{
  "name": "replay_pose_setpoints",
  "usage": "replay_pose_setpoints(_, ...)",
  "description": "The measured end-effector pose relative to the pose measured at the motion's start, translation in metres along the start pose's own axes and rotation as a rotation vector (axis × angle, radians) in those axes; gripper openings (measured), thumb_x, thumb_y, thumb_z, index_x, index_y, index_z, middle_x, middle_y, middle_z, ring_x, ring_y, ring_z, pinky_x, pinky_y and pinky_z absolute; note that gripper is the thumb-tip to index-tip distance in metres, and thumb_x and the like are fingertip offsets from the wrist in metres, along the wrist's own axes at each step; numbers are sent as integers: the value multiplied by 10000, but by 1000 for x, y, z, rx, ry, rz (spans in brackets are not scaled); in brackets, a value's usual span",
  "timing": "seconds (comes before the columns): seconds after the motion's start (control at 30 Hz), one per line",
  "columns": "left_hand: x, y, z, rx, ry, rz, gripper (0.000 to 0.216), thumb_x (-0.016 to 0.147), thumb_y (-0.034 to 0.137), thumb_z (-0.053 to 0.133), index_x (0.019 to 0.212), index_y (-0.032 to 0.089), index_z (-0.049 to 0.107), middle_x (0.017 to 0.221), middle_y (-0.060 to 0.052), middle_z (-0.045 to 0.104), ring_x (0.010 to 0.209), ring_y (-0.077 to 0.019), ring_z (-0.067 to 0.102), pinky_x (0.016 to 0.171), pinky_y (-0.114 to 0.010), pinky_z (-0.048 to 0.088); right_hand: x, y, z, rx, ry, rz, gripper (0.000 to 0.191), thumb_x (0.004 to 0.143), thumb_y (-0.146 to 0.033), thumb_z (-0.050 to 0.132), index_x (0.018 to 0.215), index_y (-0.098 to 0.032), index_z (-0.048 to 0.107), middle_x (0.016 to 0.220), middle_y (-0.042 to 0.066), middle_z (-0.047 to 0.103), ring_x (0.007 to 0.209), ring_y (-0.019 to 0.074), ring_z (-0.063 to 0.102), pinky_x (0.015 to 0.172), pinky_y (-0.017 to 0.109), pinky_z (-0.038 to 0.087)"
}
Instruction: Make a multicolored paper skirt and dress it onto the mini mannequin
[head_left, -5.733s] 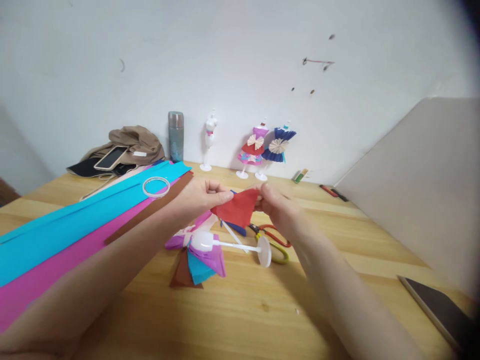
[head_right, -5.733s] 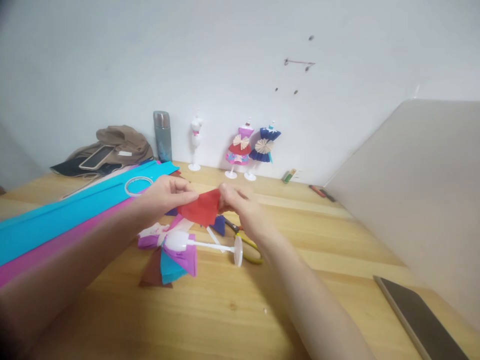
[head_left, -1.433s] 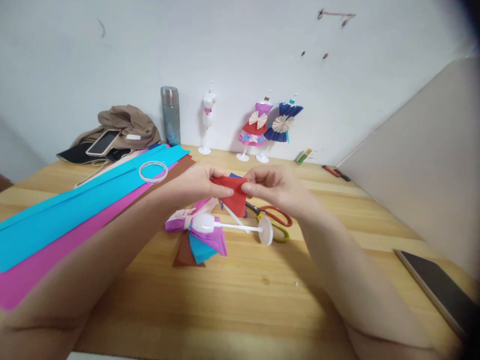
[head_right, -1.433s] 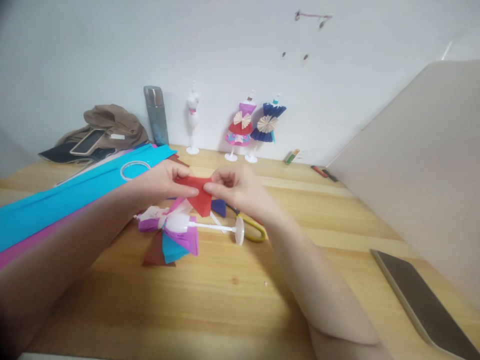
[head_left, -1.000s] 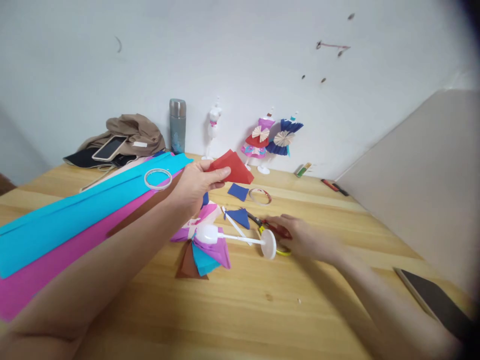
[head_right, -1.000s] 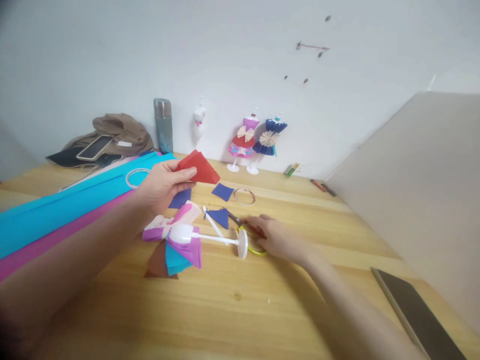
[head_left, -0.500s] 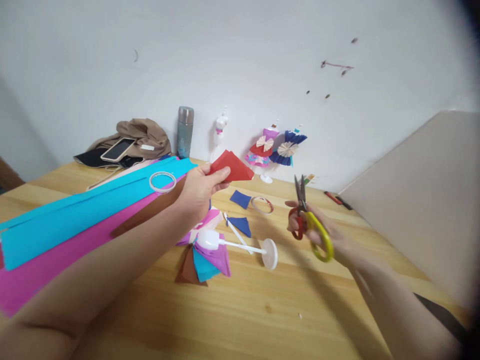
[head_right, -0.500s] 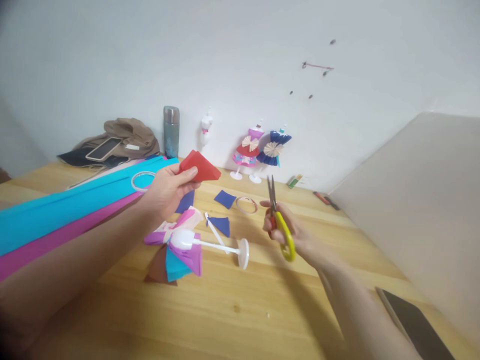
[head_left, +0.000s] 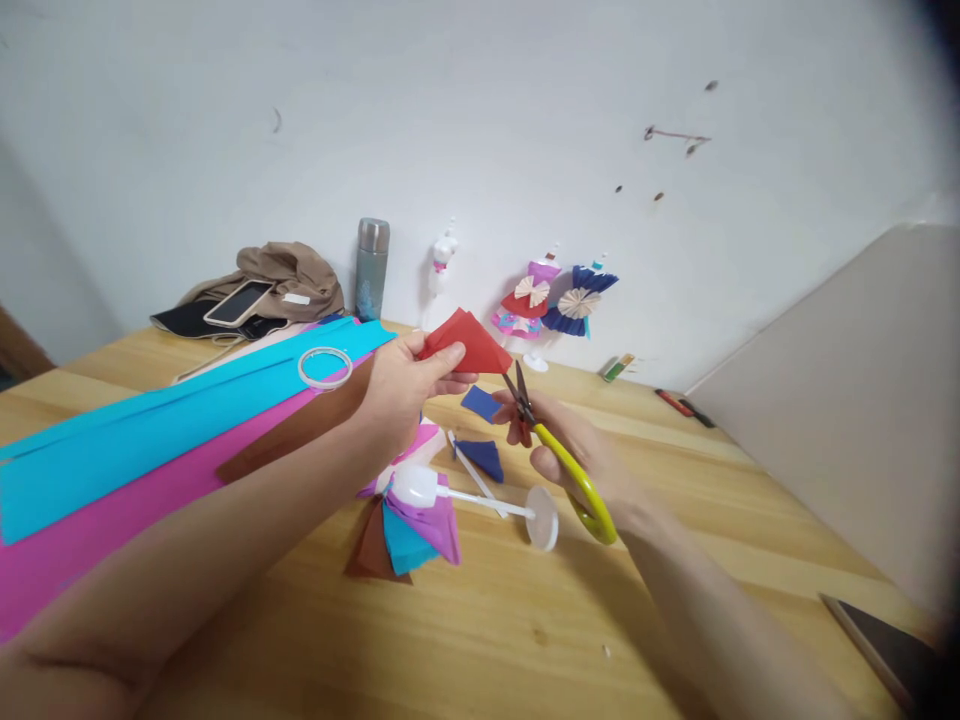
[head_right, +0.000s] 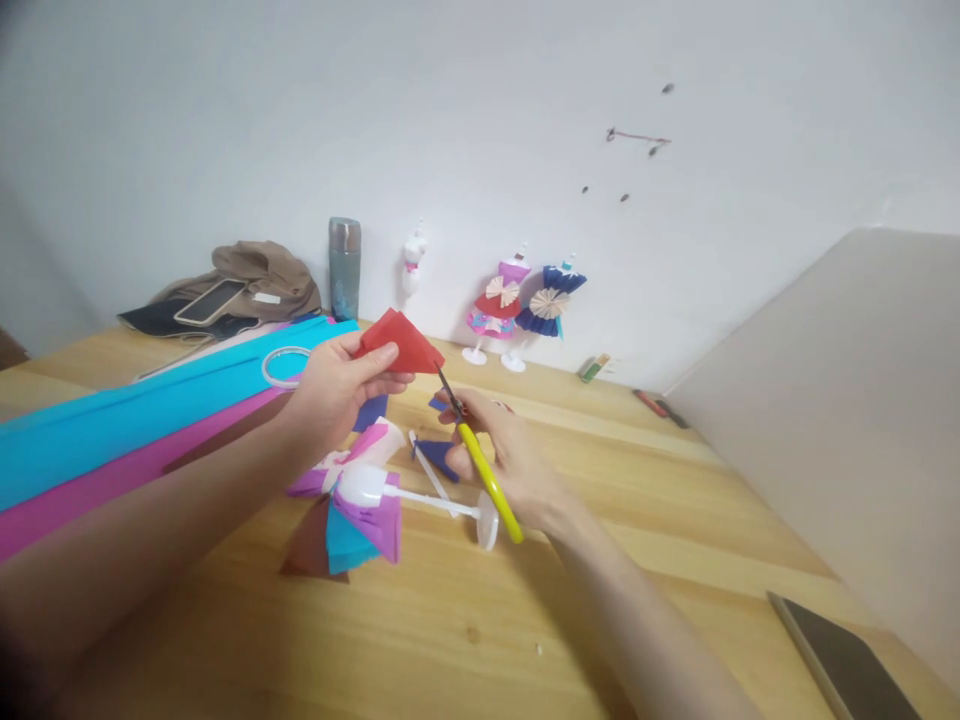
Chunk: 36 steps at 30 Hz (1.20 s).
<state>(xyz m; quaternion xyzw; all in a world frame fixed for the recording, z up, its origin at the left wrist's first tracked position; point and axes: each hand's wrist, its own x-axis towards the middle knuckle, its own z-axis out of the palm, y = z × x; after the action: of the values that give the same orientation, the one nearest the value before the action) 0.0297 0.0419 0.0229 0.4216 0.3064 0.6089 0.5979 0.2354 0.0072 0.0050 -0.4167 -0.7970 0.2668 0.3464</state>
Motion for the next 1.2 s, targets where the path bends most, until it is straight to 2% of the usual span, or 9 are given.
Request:
replay_pose_setpoints(0.3, -4, -4, 5, 57, -17, -27, 105, 773, 182, 749, 800, 111, 677, 754, -63, 749, 588, -126, 679, 614, -241, 540, -4, 5, 4, -53, -3, 2, 571, 860, -637, 533, 1254, -228, 589, 958, 88, 618, 832, 241, 593, 674, 369, 491)
replay_pose_setpoints(0.53, -6, -3, 6, 69, 2, -25, 85, 783, 172, 742, 788, 114, 680, 723, -58, 737, 598, -127, 678, 624, -240, 547, -5, 1, 3, -56, 37, 24, 612, 818, -687, 553, 1180, -198, 623, 991, 114, 653, 870, 261, 613, 645, 349, 474)
replay_pose_setpoints(0.67, -6, -4, 6, 77, 2, -22, 66, 795, 176, 722, 787, 123, 686, 719, -53, 735, 615, -133, 681, 659, -260, 557, -4, -2, 3, -82, 25, 47, 560, 834, -634, 566, 1176, -195, 628, 995, 115, 664, 866, 263, 619, 645, 354, 469)
replay_pose_setpoints(0.87, -6, -6, 5, 84, 3, -18, 69, 792, 181, 724, 828, 126, 701, 741, -58, 743, 632, -145, 690, 676, -275, 560, -5, -5, 3, -82, 51, 77, 578, 810, -651, 575, 1126, -173, 652, 906, 107, 662, 809, 256, 602, 603, 350, 450)
replay_pose_setpoints(1.2, -5, -7, 5, 50, -3, -60, 88, 801, 172, 720, 865, 114, 704, 794, -68, 748, 632, -136, 689, 673, -264, 562, -6, -9, 6, -66, 94, 136, 444, 832, -560, 602, 1075, -198, 685, 804, 60, 631, 666, 197, 571, 521, 317, 458)
